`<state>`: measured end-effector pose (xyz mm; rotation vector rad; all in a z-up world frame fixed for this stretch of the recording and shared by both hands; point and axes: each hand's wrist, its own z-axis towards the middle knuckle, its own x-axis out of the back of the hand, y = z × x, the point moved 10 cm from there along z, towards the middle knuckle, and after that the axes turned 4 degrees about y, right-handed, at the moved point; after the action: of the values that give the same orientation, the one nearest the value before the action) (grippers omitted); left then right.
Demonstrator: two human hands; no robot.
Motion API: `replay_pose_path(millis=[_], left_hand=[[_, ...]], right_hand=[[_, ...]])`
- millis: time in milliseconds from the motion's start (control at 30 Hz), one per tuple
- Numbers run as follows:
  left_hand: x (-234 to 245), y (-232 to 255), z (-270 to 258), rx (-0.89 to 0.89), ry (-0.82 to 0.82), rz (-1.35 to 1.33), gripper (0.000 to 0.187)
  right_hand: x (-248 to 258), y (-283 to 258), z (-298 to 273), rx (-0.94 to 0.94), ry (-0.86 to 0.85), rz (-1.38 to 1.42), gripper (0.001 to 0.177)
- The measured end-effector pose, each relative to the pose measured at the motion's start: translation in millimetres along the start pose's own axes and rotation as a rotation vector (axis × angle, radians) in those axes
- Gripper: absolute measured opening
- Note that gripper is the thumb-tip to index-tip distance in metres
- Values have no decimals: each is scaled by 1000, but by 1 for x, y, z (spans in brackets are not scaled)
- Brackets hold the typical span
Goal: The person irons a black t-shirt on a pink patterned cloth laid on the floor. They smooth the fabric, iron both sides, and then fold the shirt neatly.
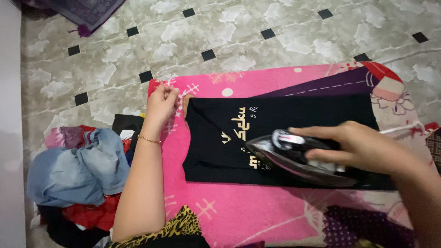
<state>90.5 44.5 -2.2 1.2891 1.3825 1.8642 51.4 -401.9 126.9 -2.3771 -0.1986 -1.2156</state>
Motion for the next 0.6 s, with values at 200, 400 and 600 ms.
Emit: replay_pose_path(millis=[200, 400, 600], left_hand=[[-6, 1, 1, 20, -43, -76, 20], [-8, -6, 2, 72, -100, -198, 19], [-8, -5, 1, 39, -84, -151, 20]], right_hand=[[9, -31, 2, 244, 38, -24, 66], [-6, -154, 12, 744, 103, -77, 54], [-16, -139, 18, 738, 50, -45, 58]])
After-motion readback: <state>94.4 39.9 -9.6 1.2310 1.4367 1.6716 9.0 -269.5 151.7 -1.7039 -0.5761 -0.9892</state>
